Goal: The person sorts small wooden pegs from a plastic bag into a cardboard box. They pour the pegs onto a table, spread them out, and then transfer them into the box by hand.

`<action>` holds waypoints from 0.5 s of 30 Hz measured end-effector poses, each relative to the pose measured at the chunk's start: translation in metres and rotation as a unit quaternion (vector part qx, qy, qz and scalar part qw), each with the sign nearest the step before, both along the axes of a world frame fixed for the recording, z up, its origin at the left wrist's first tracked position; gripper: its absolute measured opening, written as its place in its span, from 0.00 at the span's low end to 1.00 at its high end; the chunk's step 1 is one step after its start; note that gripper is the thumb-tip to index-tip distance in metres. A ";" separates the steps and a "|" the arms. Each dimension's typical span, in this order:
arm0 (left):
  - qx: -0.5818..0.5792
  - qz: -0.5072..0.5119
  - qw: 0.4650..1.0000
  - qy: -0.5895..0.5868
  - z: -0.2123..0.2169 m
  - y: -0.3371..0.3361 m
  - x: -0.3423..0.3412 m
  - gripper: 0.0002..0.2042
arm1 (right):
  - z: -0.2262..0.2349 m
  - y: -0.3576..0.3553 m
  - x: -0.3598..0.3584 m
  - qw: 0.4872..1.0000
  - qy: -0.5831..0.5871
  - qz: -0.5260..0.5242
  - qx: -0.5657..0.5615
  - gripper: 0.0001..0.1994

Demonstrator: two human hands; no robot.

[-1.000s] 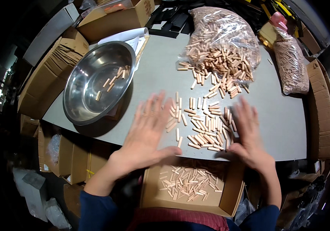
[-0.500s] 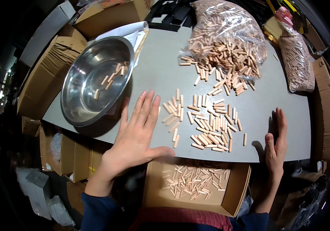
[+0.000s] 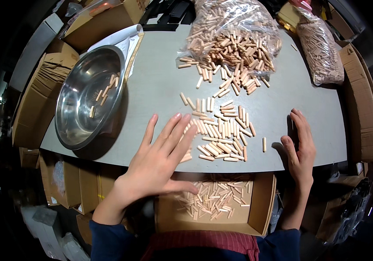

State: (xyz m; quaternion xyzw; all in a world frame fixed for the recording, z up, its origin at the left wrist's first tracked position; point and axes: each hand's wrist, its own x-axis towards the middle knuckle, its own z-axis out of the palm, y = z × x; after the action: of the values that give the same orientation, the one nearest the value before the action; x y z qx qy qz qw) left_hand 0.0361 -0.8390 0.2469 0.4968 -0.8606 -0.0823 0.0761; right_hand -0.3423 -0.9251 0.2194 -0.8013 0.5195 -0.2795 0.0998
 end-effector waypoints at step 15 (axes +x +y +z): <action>0.017 -0.069 0.984 0.163 -0.001 -0.007 -0.020 0.54 | 0.001 0.001 0.003 1.000 -0.002 -0.009 -0.005 0.28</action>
State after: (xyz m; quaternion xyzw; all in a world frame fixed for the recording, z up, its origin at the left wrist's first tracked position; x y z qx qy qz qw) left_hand 0.0157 -0.8464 0.2462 0.4178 -0.8672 -0.1818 0.2008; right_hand -0.3398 -0.9236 0.2203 -0.7961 0.5255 -0.2846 0.0946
